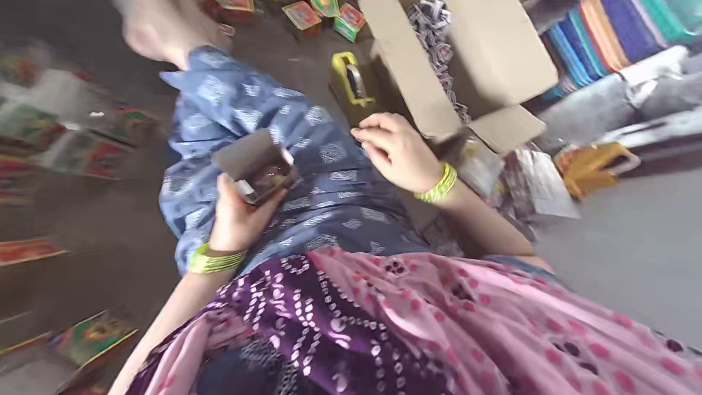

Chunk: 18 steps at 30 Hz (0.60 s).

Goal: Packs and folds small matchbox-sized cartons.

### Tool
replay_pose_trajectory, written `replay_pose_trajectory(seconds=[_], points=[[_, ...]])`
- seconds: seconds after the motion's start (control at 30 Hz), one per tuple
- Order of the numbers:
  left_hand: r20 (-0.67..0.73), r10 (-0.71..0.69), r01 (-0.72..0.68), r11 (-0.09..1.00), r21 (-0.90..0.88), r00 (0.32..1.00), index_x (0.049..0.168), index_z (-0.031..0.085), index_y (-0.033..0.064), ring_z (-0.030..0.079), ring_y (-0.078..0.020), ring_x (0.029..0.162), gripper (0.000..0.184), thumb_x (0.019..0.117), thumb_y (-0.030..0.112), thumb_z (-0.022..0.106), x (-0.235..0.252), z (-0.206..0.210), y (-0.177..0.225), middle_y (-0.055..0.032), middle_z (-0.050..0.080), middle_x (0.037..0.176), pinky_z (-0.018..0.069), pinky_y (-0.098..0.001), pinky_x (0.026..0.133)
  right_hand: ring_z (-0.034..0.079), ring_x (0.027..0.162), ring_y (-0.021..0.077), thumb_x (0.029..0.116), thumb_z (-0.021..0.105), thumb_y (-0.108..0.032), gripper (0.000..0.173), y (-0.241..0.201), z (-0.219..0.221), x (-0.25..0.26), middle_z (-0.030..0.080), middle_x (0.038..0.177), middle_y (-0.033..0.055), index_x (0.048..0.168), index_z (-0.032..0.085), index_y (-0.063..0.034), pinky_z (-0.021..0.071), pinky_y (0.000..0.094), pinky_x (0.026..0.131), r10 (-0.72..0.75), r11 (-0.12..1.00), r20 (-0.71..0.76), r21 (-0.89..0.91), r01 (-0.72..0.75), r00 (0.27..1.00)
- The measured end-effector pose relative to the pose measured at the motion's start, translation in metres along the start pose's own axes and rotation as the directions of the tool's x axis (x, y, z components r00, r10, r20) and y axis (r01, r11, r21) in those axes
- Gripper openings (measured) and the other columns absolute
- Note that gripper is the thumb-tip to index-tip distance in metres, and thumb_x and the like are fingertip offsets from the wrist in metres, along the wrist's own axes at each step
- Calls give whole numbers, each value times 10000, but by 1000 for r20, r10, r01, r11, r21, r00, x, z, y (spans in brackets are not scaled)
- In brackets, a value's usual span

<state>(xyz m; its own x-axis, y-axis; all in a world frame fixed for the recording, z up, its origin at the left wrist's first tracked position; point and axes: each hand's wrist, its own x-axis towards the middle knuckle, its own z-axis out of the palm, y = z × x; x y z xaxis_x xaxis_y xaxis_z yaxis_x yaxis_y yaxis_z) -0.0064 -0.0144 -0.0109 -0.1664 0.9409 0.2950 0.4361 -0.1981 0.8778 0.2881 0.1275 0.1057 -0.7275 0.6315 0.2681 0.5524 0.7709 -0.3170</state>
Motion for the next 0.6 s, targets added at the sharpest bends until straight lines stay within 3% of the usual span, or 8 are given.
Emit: replay_pose_trajectory(seconds=[0.07, 0.13, 0.23, 0.33, 0.47, 0.53, 0.6], points=[[11, -15, 15, 1000, -19, 1000, 1536, 275, 5, 614, -179, 1254, 936, 834, 255, 841, 2, 0, -4, -136, 591, 1389, 522, -430, 1076, 621, 1222, 269, 1007, 586, -157, 298, 45, -22, -25, 676, 1272, 122, 1266, 726, -107, 488, 440, 1074, 242, 969, 229, -113, -221, 943], [1, -35, 35, 998, -44, 999, 1535, 265, -11, 627, -199, 1234, 968, 815, 255, 855, 3, 3, -7, -165, 589, 1378, 529, -438, 1062, 650, 1184, 314, 1002, 602, -130, 289, 81, -34, -52, 693, 1238, 161, 1264, 712, -74, 493, 513, 1057, 407, 913, 500, -189, -362, 764], [-1, -48, 48, 997, -52, 999, 1522, 257, -38, 633, -172, 1221, 970, 811, 239, 855, 4, 4, -6, -158, 597, 1361, 521, -406, 1070, 667, 1123, 381, 968, 647, -90, 246, 114, -27, -92, 717, 1148, 204, 1193, 730, -37, 480, 580, 1014, 477, 863, 738, -291, -414, 476], [-12, -17, 16, 999, -51, 1000, 1520, 306, -31, 619, -182, 1242, 937, 818, 266, 852, -1, 5, -25, -150, 597, 1374, 503, -397, 1093, 672, 1036, 413, 929, 716, -151, 187, 135, -2, -139, 714, 1049, 223, 1050, 752, -14, 501, 627, 934, 578, 777, 769, -416, -472, 273], [3, -78, 78, 993, -88, 997, 1542, 288, 9, 625, -220, 1244, 932, 835, 254, 843, -6, 4, -47, -147, 602, 1374, 514, -419, 1084, 667, 1068, 435, 884, 776, -209, 325, 149, 23, -185, 691, 1099, 253, 1077, 702, 42, 511, 655, 920, 659, 695, 748, -566, -443, 79], [22, -112, 114, 987, -114, 993, 1544, 290, 11, 642, -240, 1219, 917, 841, 228, 837, -7, 3, -49, -156, 618, 1351, 530, -433, 1065, 669, 1021, 437, 830, 827, -225, 357, 150, 33, -202, 690, 1050, 258, 1009, 703, 58, 510, 657, 882, 626, 720, 779, -562, -408, 31], [33, -151, 154, 983, -99, 988, 1529, 332, 24, 662, -233, 1178, 874, 846, 233, 836, -8, 2, -54, -144, 639, 1316, 548, -427, 1038, 680, 1005, 414, 821, 829, -252, 344, 154, 40, -223, 703, 1041, 224, 1025, 721, 3, 524, 661, 868, 581, 756, 813, -524, -393, 32]])
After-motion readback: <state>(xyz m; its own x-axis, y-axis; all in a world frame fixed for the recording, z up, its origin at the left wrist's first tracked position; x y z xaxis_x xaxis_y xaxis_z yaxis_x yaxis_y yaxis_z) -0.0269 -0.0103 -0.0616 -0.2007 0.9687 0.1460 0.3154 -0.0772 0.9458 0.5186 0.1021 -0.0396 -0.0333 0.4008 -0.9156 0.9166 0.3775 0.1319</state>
